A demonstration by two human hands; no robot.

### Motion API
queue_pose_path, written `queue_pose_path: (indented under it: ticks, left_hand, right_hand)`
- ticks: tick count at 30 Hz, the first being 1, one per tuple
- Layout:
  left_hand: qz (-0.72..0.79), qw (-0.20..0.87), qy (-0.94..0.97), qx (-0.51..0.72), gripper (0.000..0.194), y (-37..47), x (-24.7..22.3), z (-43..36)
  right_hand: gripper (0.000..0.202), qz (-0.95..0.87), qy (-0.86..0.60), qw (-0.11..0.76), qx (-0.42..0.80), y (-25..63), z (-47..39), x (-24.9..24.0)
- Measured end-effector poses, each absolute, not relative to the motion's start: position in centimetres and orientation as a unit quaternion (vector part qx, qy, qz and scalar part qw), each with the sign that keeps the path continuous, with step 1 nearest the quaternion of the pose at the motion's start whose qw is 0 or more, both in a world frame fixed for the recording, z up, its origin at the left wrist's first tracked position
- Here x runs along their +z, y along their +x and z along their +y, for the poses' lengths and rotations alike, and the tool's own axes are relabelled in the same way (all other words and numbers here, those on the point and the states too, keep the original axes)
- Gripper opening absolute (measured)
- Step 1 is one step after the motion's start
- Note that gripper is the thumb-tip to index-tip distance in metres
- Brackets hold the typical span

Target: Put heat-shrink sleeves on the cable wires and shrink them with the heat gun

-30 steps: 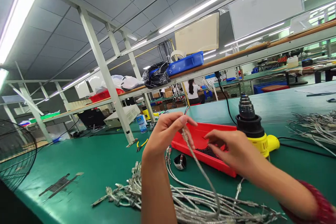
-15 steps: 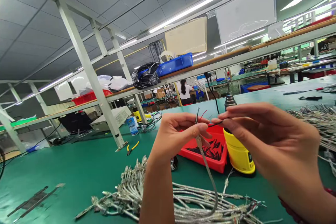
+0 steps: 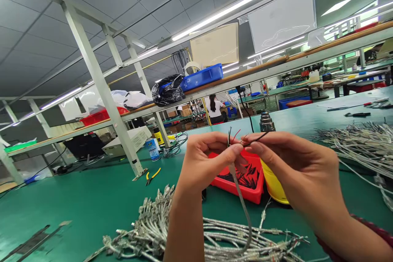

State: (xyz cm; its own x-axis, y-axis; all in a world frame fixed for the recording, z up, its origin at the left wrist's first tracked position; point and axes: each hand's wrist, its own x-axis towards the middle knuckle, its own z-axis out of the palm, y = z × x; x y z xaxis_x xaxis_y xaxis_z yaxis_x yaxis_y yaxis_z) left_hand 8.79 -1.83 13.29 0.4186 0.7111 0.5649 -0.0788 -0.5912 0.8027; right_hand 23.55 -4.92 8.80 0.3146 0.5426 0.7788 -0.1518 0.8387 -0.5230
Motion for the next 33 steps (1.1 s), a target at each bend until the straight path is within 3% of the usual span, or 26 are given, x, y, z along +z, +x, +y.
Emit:
queue_pose_path:
  ticks: [9,24,33]
  left_hand:
    - [0.194,0.458,0.743,0.448,0.013,8.8,13.1,-1.9]
    - [0.206,0.417,0.75,0.47,0.013,8.9,13.4,-1.8]
    - [0.211,0.416,0.756,0.459,0.015,8.8,13.5,-1.4]
  right_hand:
    - [0.008,-0.512,-0.17,0.798,0.27,23.8,-4.9,9.2]
    - [0.011,-0.508,-0.159,0.788,0.31,23.9,-4.8,9.3]
    - [0.013,-0.548,-0.167,0.731,0.371,24.3,-4.0,9.6]
